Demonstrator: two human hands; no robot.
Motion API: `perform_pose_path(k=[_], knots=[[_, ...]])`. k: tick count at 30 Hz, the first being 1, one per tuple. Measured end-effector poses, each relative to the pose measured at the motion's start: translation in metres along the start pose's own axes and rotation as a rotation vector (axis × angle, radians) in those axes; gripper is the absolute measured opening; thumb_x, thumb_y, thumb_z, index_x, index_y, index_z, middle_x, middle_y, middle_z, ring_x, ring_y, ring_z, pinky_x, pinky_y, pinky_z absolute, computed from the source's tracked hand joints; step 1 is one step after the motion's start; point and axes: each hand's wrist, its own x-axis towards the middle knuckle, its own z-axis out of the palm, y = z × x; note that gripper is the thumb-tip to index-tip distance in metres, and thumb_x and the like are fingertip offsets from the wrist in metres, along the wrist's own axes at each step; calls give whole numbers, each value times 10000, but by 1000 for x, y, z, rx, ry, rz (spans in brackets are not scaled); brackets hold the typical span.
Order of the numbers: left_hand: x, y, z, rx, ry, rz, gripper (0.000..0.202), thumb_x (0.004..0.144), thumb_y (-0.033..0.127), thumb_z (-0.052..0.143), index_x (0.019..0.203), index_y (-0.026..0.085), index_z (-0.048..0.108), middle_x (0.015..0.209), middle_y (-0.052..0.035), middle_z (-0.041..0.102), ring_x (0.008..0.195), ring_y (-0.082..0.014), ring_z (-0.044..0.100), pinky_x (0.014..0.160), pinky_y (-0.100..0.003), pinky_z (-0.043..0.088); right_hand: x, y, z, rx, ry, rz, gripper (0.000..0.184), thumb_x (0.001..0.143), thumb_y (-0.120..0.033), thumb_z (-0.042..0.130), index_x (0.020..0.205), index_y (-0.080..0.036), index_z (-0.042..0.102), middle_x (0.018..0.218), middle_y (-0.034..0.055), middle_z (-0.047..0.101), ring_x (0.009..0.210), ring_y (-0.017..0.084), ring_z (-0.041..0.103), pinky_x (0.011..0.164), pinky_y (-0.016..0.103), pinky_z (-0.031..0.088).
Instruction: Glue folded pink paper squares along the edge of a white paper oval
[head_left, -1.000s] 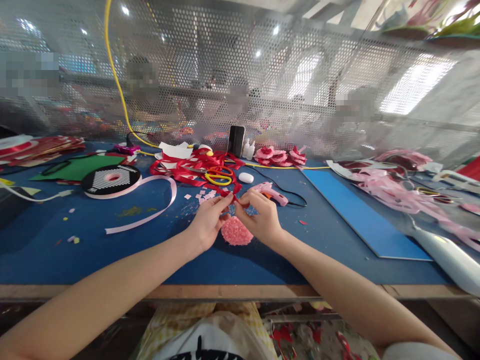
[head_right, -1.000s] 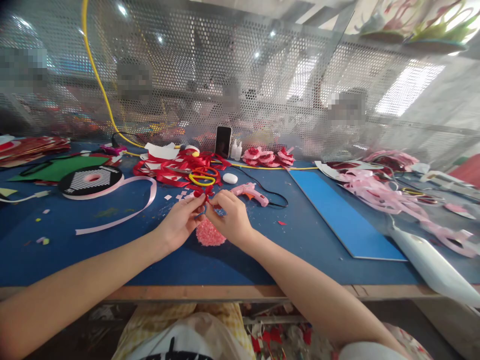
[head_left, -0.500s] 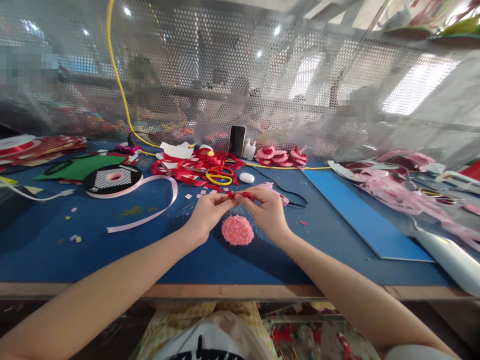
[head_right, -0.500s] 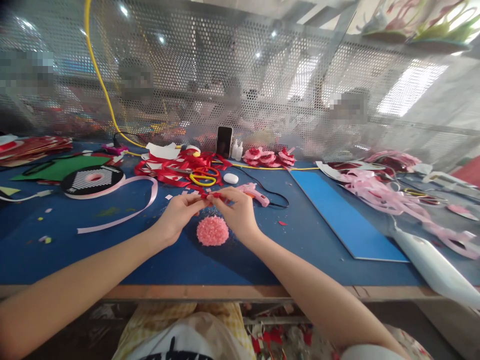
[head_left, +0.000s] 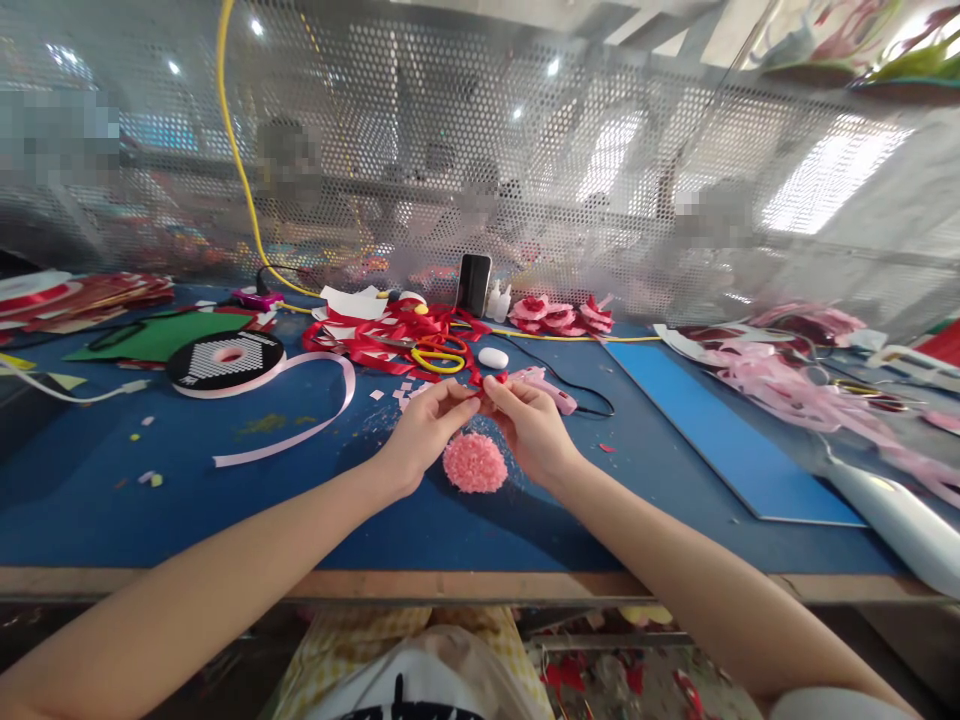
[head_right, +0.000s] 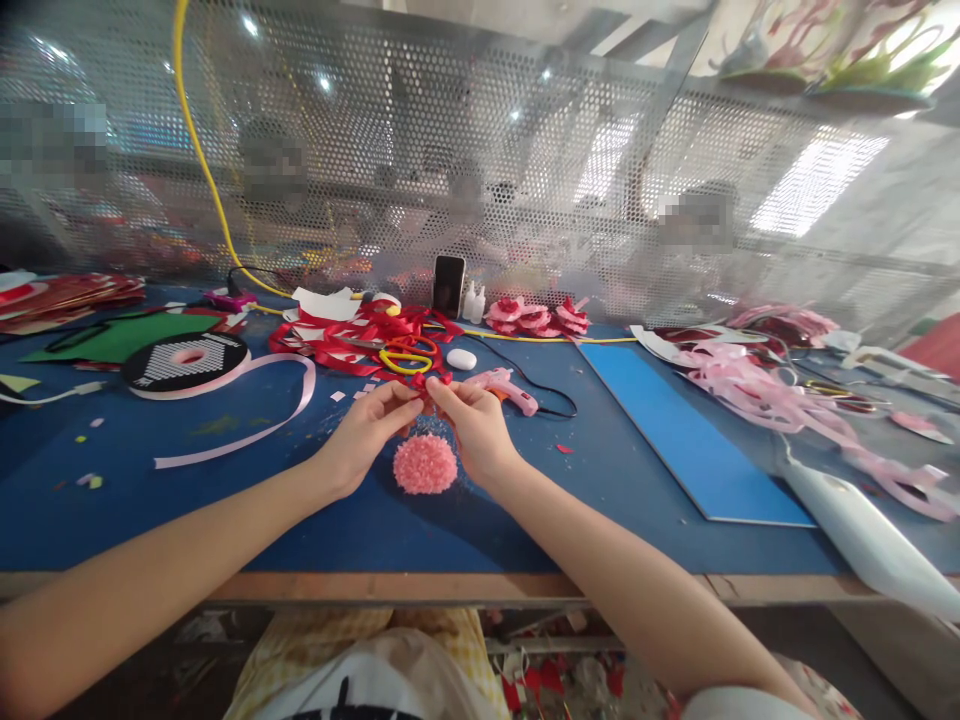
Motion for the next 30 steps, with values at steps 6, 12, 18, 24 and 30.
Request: perform_pose_path(k=[6,12,18,24,30], knots=[[2,0,-2,-19,-27,-44,199,782,357,755,814,188,655,803,8,646,763,-136,563,699,-261,406,2,3,0,42,-42,48,464,704,-633,769,648,-193,633,676,13,606,662,131,537,703,310,500],[6,-4,-5,-19,130,-62,342,703,320,862,977,179,712,952,-48,752,930,-188,677,873,-315,498,2,4,-5,-106,-60,13,382,747,-550,773,679,-177,723,622,-13,585,622,108,462,634,281,409],[6,-4,-5,-16,196,-62,264,712,237,811,969,188,784,1042,-65,780,1008,-204,686,961,-339,488,3,6,-7,-237,-49,-49,319,762,-489,757,837,-180,782,784,30,725,726,152,576,698,310,453],[5,-2,-3,3,201,-87,168,726,281,801,875,203,804,945,-55,784,956,-216,680,884,-331,496,2,1,-5,-271,-3,-63,327,756,-476,751,876,-174,782,810,50,756,707,156,620,688,314,490],[6,-1,-5,6,208,-110,171,728,340,802,838,210,807,867,-53,770,885,-208,658,806,-317,479,0,2,-5,-312,0,-93,311,788,-464,720,878,-172,780,833,56,765,718,157,627,698,320,494]])
